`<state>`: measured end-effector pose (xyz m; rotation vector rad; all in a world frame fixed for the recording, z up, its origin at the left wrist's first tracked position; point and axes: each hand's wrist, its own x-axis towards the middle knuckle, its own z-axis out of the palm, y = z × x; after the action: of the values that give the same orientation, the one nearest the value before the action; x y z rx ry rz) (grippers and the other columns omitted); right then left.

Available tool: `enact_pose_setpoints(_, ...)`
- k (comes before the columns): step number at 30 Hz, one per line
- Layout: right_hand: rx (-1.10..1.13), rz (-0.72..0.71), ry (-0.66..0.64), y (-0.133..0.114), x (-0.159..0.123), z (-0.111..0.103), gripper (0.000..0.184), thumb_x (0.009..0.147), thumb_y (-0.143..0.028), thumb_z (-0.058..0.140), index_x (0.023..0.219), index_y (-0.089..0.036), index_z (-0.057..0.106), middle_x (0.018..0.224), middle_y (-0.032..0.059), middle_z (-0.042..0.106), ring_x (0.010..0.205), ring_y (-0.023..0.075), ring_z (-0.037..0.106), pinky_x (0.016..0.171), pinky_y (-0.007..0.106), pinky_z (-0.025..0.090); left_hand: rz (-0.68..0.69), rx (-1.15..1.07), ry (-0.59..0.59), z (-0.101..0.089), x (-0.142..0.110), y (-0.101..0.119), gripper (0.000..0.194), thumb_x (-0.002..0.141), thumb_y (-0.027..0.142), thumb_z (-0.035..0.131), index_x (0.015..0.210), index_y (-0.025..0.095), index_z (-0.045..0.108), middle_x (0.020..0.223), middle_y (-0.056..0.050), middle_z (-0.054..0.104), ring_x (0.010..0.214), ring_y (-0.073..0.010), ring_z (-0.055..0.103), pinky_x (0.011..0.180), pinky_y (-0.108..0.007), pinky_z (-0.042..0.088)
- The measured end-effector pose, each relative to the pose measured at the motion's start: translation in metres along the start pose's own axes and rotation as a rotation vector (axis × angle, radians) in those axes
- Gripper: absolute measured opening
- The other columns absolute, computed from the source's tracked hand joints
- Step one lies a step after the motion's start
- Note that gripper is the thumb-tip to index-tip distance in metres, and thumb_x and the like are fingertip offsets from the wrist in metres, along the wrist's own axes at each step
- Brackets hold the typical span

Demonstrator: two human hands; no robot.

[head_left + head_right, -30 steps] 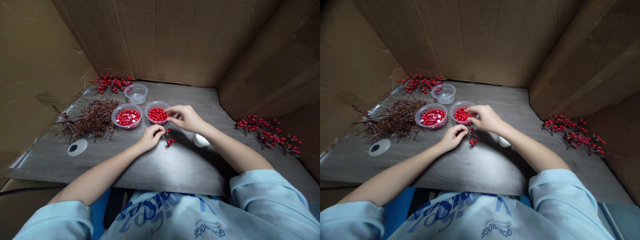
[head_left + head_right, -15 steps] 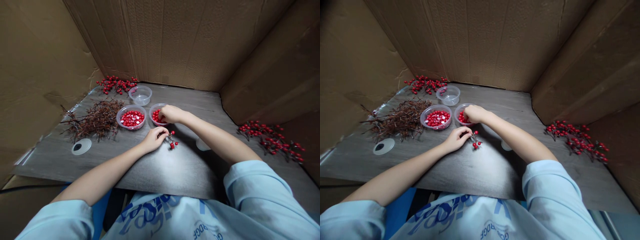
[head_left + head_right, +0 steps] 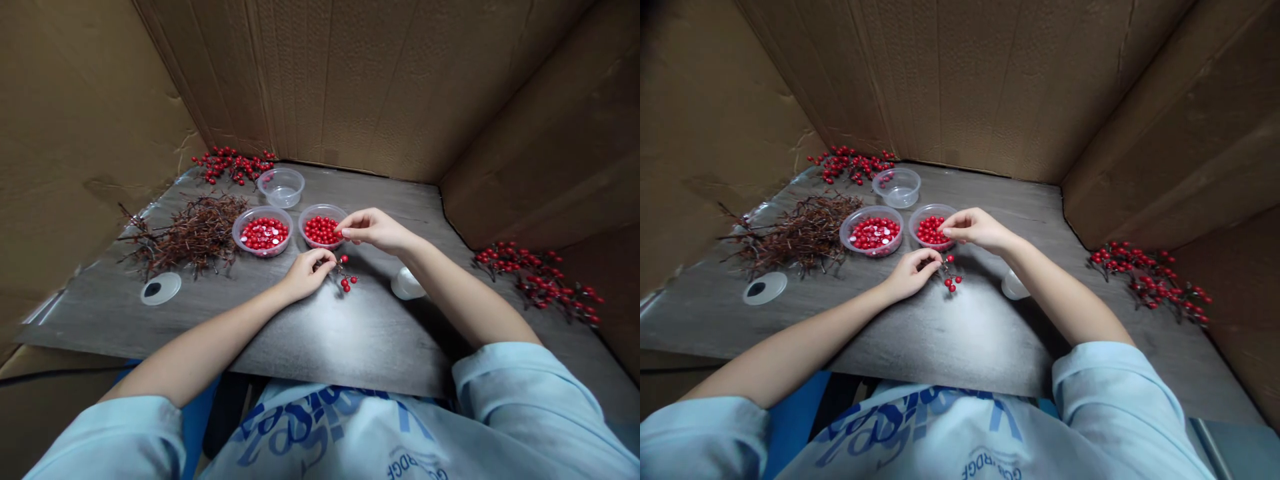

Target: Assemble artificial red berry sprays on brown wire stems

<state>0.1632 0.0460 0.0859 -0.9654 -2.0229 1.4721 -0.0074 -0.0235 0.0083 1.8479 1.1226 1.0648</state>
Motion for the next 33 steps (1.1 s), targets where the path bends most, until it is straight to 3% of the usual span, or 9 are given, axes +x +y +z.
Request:
enact_pose_setpoints(3, -0.003, -0.036, 0.089, 0.003, -0.015, 0.008, 0.027, 0.068, -0.034, 0.065, 0.082, -0.011, 0.066, 0.071, 0.0039, 0.067, 0.056, 0.0081, 0.053, 0.05, 0.02, 0.04, -0.006, -0.02, 0.009, 0.001, -0.001, -0.003, 0.012, 0.078, 0.022, 0.048, 0.075, 0.014, 0.057, 0.072, -0.002, 0.061, 0.065, -0.0113, 0.054, 0.06, -0.022, 0.042)
enact_pose_setpoints(7, -0.273, -0.236, 0.26, 0.005, -0.033, 0.019, 0.018, 0.073, -0.029, 0.062, 0.082, -0.014, 0.066, 0.081, 0.0061, 0.068, 0.069, 0.0124, 0.059, 0.058, 0.024, 0.044, -0.016, -0.048, 0.022, 0.002, -0.001, -0.005, 0.013, 0.078, 0.025, 0.048, 0.077, 0.014, 0.057, 0.074, -0.003, 0.061, 0.066, -0.012, 0.055, 0.061, -0.023, 0.044)
enact_pose_setpoints(12, -0.599, -0.477, 0.22, 0.006, -0.049, 0.027, 0.012, 0.079, -0.019, 0.055, 0.085, -0.018, 0.066, 0.084, 0.0059, 0.068, 0.08, 0.0155, 0.059, 0.074, 0.031, 0.047, -0.021, -0.048, 0.023, 0.003, -0.001, -0.006, 0.014, 0.078, 0.025, 0.049, 0.077, 0.014, 0.057, 0.076, -0.003, 0.062, 0.068, -0.0125, 0.055, 0.062, -0.023, 0.045)
enact_pose_setpoints(21, -0.726, -0.601, 0.229, 0.013, -0.054, 0.035, 0.016, 0.082, -0.015, 0.048, 0.09, -0.018, 0.063, 0.085, 0.0074, 0.067, 0.079, 0.0156, 0.057, 0.072, 0.031, 0.048, 0.005, 0.005, 0.048, 0.003, -0.001, -0.005, 0.013, 0.079, 0.024, 0.049, 0.076, 0.014, 0.057, 0.077, -0.004, 0.063, 0.072, -0.0137, 0.057, 0.067, -0.024, 0.045)
enact_pose_setpoints(33, -0.686, -0.613, 0.282, 0.021, -0.054, 0.041, 0.016, 0.083, -0.015, 0.047, 0.089, -0.018, 0.061, 0.084, 0.0077, 0.066, 0.078, 0.0154, 0.058, 0.072, 0.031, 0.049, -0.004, 0.017, 0.04, 0.003, -0.002, -0.003, 0.013, 0.079, 0.023, 0.048, 0.075, 0.014, 0.057, 0.075, -0.004, 0.062, 0.071, -0.0134, 0.057, 0.065, -0.024, 0.044)
